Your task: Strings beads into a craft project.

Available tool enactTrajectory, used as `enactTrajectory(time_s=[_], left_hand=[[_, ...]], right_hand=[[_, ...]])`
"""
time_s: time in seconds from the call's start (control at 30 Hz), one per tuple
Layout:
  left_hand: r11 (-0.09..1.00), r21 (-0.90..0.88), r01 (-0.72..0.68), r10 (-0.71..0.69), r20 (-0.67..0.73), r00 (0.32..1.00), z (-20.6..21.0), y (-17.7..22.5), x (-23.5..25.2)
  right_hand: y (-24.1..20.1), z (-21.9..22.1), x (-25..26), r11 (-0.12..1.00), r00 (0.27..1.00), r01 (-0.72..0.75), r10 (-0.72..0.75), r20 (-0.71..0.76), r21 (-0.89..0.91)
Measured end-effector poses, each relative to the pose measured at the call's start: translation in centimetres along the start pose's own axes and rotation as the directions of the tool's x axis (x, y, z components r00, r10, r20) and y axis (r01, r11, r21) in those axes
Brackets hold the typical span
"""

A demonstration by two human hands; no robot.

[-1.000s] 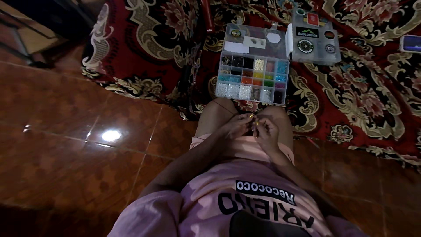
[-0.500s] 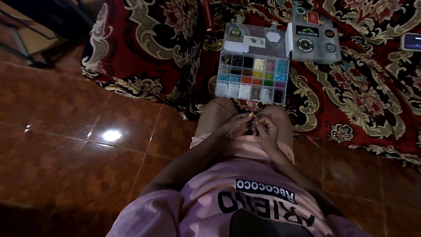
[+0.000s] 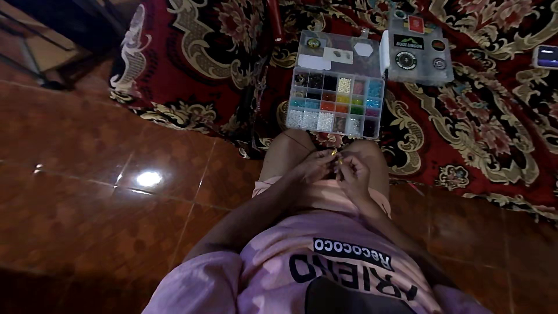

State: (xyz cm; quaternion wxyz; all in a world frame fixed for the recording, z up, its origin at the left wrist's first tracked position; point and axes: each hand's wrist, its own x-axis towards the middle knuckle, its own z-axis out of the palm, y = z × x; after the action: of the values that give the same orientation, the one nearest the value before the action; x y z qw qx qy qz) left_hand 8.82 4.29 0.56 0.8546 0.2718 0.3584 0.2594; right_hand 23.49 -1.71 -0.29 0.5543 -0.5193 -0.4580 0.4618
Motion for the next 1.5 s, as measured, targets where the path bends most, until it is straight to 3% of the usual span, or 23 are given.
enactTrajectory(time_s=[0.13,0.33,0.57,0.7,0.93,1.1,1.37,1.5], left_hand=[[1.000,0.006,-0.028,0.028,-0.001,1.000,-0.1,-0.2,0.1],[0.980,0.088,-0.177,0.178,-0.009,0.984,-0.3,-0.9,0.3],[0.879,0.306,-0.366,0.398,-0.044,0.916,-0.8,-1.8,0.7],[0.825,0.341,-0.451,0.485,-0.018,0.874,-0.7,-1.9,0.6],[0.766,0.429,-0.479,0.540,-0.024,0.842,-0.2,-1.7,0.3],[0.642,0.488,-0.591,0.673,0.011,0.740,-0.6,-2.2,0.7],[0.686,0.469,-0.557,0.633,-0.005,0.775,-0.2,-2.0,0.3],[0.586,0.606,-0.539,0.658,0.033,0.752,-0.4,-0.9,0.3]], right_hand=[[0.0,0.0,0.0,1.000,1.000,0.007,-0.007,-0.005,-0.002],[0.2,-0.1,0.0,1.000,1.000,0.003,-0.003,0.009,-0.016],[0.0,-0.1,0.1,1.000,1.000,-0.011,0.011,0.011,-0.022],[0.0,-0.1,0.1,0.999,1.000,-0.015,0.015,0.005,-0.039],[-0.3,0.0,0.2,0.997,0.998,-0.059,0.060,0.012,-0.056],[0.1,-0.3,0.3,0.999,0.998,-0.044,0.045,0.051,-0.026],[0.5,-0.3,0.2,0.999,0.999,-0.015,0.016,0.047,-0.030],[0.3,-0.1,0.1,0.999,0.999,-0.022,0.023,0.025,-0.027]])
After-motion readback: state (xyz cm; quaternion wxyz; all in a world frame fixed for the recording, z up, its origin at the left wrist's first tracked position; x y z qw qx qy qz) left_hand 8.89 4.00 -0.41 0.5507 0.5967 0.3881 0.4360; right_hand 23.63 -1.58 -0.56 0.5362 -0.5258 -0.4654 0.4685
